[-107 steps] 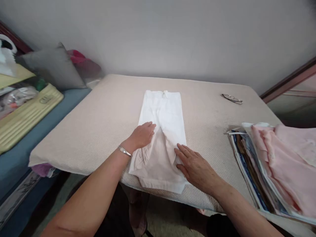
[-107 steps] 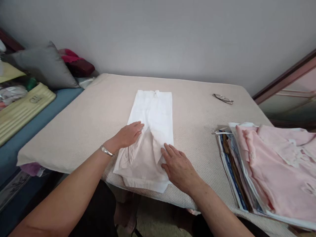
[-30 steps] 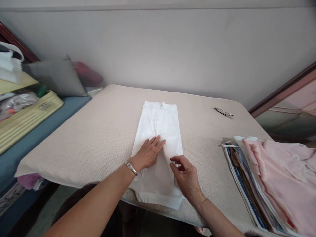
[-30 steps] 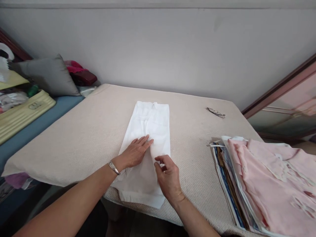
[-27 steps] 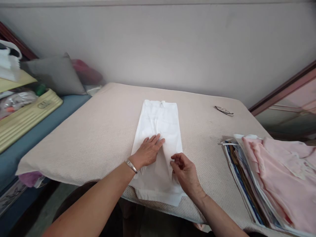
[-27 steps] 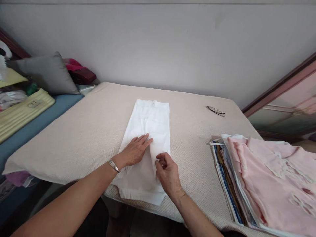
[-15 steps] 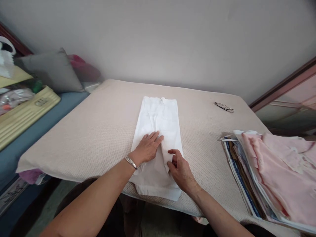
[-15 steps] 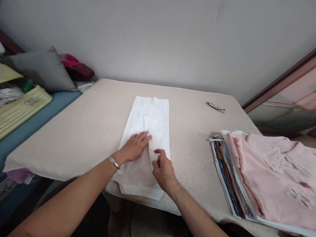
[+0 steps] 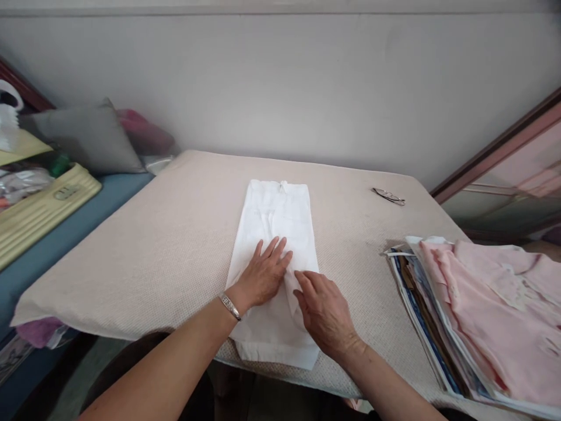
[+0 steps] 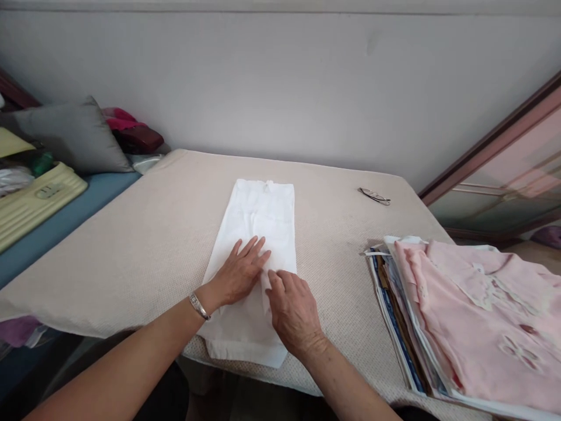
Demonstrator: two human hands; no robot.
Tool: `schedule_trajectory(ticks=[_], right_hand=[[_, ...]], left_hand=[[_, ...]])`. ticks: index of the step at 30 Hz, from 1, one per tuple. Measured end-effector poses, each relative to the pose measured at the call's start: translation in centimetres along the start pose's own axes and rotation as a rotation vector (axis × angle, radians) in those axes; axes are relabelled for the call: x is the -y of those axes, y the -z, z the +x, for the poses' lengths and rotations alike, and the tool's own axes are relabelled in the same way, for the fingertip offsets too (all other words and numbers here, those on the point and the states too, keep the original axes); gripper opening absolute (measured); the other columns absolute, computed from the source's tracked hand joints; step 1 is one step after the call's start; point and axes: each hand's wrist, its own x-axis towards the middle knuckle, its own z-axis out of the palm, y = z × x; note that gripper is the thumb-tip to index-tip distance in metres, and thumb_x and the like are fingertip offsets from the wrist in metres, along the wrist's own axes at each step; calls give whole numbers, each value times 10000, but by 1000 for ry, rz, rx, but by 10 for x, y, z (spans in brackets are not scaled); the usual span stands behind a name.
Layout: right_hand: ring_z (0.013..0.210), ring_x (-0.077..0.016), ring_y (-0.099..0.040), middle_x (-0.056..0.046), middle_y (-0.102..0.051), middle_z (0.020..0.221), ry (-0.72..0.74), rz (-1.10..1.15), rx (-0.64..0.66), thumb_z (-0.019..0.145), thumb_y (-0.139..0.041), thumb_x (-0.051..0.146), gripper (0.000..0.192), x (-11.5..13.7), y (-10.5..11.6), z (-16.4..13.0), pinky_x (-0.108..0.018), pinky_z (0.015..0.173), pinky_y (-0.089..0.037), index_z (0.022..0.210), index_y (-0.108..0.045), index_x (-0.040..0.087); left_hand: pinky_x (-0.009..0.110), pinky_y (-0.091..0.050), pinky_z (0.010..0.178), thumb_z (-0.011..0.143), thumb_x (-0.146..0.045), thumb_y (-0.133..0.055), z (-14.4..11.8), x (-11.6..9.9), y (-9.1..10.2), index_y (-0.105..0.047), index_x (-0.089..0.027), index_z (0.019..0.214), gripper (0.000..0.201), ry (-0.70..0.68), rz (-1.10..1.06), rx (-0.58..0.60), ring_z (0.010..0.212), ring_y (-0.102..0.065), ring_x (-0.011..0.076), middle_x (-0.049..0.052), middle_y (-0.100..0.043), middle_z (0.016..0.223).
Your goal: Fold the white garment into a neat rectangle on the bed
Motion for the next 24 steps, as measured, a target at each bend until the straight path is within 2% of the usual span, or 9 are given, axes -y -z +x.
schedule_trajectory(ticks=[3, 6, 10, 13, 15, 17, 20, 22, 24], right_hand=[[1340, -373, -499, -231, -522, 1473, 135, -53, 70, 978, -534, 175, 463, -1, -11, -2, -529, 1059, -471, 1430, -481, 89], [1368, -369, -483, -224, -501, 1498, 130, -51, 122, 962, -570, 171, 471, -2, -14, -3, -520, 1063, -503, 1422, -506, 96], [1289, -294, -573, -167, -576, 1429, 165, 95, 128, 995, -484, 158, 379, -18, 5, 1, -466, 1037, -546, 1367, -558, 153], [1263, -258, -593, -146, -587, 1416, 161, 117, 112, 931, -419, 60, 505, -43, 23, -2, -439, 1029, -554, 1412, -529, 168], [1365, -282, -508, -160, -530, 1484, 171, 59, 83, 825, -431, -5, 680, -57, 30, -12, -473, 1068, -522, 1483, -466, 161], [1460, -299, -394, -164, -430, 1576, 203, 16, 80, 755, -446, -37, 801, -63, 31, -26, -500, 1109, -482, 1528, -414, 166], [1515, -311, -295, -161, -320, 1644, 266, -14, 120, 720, -469, -58, 818, -57, 26, -47, -517, 1140, -442, 1506, -442, 167], [1504, -317, -316, -172, -360, 1621, 320, -24, 150, 717, -483, -63, 745, -51, 21, -56, -509, 1147, -433, 1432, -517, 142], [1483, -314, -357, -186, -430, 1575, 366, -26, 144, 759, -485, -60, 637, -47, 16, -59, -495, 1149, -430, 1364, -570, 119]], left_hand=[[633, -207, 1228, 1050, -343, -365, 0, -2, -3, -349, -203, 1563, 532, -3, -55, 75, 1574, -177, 331, 159, -239, 1694], [603, -275, 1211, 1049, -320, -358, 2, 3, 4, -395, -200, 1542, 509, -15, -78, 105, 1544, -270, 318, 146, -300, 1674], [478, -379, 1186, 1023, -252, -380, 0, 24, 36, -513, -186, 1444, 447, -30, -137, 59, 1470, -414, 268, 141, -462, 1579], [416, -460, 1125, 962, -181, -431, -24, 44, 63, -574, -197, 1375, 437, 69, -118, 3, 1342, -555, 249, 113, -582, 1464], [415, -470, 1115, 913, -130, -447, -53, 52, 71, -573, -219, 1389, 500, 127, -62, 23, 1314, -577, 245, 87, -593, 1458], [444, -412, 1170, 849, -59, -449, -90, 51, 66, -533, -245, 1450, 635, 127, 13, 85, 1416, -489, 255, 76, -516, 1547], [514, -289, 1241, 732, 17, -461, -138, 38, 46, -400, -302, 1558, 888, 103, 109, 181, 1556, -263, 267, 47, -331, 1674], [532, -257, 1252, 684, 33, -468, -155, 28, 34, -326, -320, 1594, 986, 101, 145, 226, 1576, -196, 262, 41, -267, 1700], [531, -238, 1260, 670, 48, -463, -159, 22, 29, -327, -301, 1595, 998, 98, 179, 245, 1577, -190, 258, 62, -270, 1696]])
